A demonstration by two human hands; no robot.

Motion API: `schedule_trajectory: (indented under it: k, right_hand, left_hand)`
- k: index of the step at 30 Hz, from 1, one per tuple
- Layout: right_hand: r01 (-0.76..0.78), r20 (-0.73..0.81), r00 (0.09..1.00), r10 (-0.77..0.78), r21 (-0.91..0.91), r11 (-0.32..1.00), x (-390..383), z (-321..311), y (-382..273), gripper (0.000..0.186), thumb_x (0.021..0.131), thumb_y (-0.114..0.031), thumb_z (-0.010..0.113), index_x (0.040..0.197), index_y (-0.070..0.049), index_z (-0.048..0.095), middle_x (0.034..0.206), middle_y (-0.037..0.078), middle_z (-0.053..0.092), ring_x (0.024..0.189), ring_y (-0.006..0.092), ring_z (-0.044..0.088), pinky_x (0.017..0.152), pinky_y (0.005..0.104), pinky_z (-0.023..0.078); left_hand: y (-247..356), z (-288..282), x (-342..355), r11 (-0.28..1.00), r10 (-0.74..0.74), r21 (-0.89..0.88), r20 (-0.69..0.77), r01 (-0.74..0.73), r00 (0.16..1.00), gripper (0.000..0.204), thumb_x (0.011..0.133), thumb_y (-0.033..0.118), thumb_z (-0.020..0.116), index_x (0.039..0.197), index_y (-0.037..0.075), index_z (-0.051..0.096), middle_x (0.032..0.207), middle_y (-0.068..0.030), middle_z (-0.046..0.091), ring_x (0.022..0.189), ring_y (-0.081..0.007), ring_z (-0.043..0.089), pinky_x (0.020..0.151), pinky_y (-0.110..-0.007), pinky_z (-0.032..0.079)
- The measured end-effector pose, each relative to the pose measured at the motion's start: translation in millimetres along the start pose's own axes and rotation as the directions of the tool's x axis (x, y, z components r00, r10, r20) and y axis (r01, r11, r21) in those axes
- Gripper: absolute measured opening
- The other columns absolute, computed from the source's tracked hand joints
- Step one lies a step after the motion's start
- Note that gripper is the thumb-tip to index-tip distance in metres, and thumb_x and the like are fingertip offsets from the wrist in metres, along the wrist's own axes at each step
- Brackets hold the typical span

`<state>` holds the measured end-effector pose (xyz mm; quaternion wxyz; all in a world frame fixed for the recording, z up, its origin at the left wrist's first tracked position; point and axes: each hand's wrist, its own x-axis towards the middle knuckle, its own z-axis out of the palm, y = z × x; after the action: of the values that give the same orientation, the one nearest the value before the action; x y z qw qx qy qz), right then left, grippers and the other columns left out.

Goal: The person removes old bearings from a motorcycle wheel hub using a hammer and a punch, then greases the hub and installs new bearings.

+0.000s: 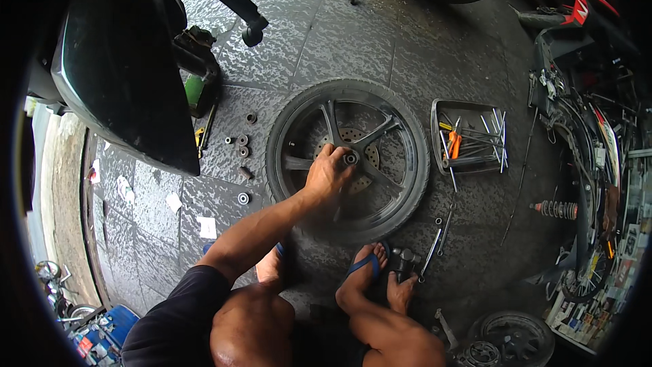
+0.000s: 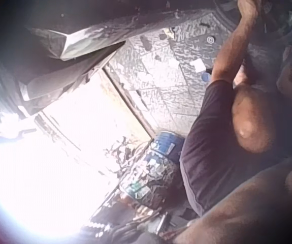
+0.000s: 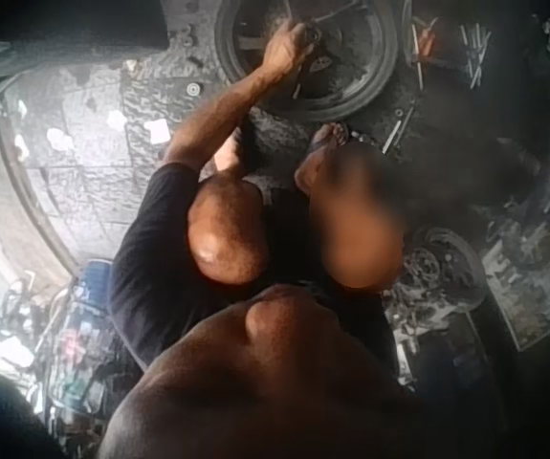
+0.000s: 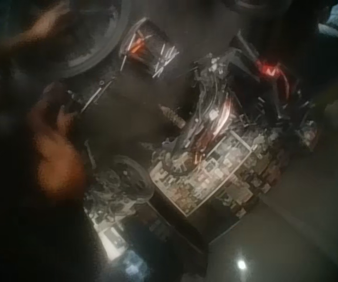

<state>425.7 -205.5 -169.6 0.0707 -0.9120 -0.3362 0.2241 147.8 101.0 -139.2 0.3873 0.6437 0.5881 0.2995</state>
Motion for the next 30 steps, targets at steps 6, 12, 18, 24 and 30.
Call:
schedule_trajectory:
  k: [6, 12, 18, 24, 30]
  right_hand:
    - [-0.081, 0.130, 0.991, 0.020, 0.481, 0.873, -20.6, -67.4, -66.5, 0.068, 0.087, -0.013, 0.070, 0.142, 0.008, 0.034, 0.076, 0.012, 0.061, 0.053, 0.0169, 0.058, 0.040, 0.0302, 0.046]
    - [0.145, 0.106, 0.967, -0.233, 0.523, 0.840, 0.8, -90.4, -128.1, 0.043, 0.090, -0.014, 0.066, 0.122, 0.006, 0.045, 0.065, 0.005, 0.055, 0.044, 0.0121, 0.051, 0.041, 0.0285, 0.044]
    - [0.332, 0.165, 0.897, -0.409, 0.360, 0.872, 22.9, -66.4, -153.4, 0.051, 0.089, -0.030, 0.071, 0.119, 0.008, 0.053, 0.080, 0.022, 0.068, 0.064, 0.0312, 0.068, 0.061, 0.0405, 0.052]
    - [0.342, 0.271, 0.856, -0.441, 0.343, 0.875, 15.4, -73.4, -239.7, 0.049, 0.092, -0.034, 0.066, 0.118, 0.007, 0.055, 0.092, 0.029, 0.069, 0.090, 0.0437, 0.068, 0.078, 0.0476, 0.052]
    - [0.430, 0.235, 0.821, -0.521, 0.344, 0.834, 40.2, -35.9, -257.9, 0.052, 0.094, -0.036, 0.062, 0.117, 0.011, 0.052, 0.095, 0.034, 0.066, 0.093, 0.0495, 0.065, 0.080, 0.0503, 0.051]
  left_hand:
    - [-19.4, -63.2, 18.2, 0.942, 0.256, 0.293, -0.321, -0.162, 0.912, 0.055, 0.076, 0.017, 0.077, 0.128, 0.011, 0.058, 0.121, -0.0189, 0.054, 0.109, -0.0394, 0.052, 0.097, -0.047, 0.043]
    - [-127.9, -103.0, 35.3, 0.917, -0.002, 0.361, -0.422, 0.170, 0.906, 0.056, 0.094, 0.044, 0.061, 0.125, -0.003, 0.055, 0.105, -0.0328, 0.063, 0.100, -0.0496, 0.060, 0.088, -0.053, 0.048]
    - [-115.1, -107.8, -42.6, 0.955, -0.002, 0.281, -0.326, 0.099, 0.945, 0.050, 0.097, 0.044, 0.056, 0.103, -0.005, 0.064, 0.090, -0.0334, 0.066, 0.082, -0.0511, 0.064, 0.074, -0.053, 0.050]
    - [-75.4, -149.4, -118.8, 0.832, -0.553, 0.142, 0.168, 0.536, 0.816, 0.050, 0.089, 0.043, 0.062, 0.092, -0.006, 0.070, 0.091, -0.0295, 0.069, 0.089, -0.0438, 0.068, 0.079, -0.046, 0.052]
    - [-69.7, -134.9, -105.0, 0.821, -0.568, 0.006, -0.101, 0.571, 0.817, 0.062, 0.089, 0.045, 0.064, 0.121, -0.009, 0.061, 0.111, -0.0291, 0.068, 0.107, -0.0366, 0.067, 0.093, -0.041, 0.051]
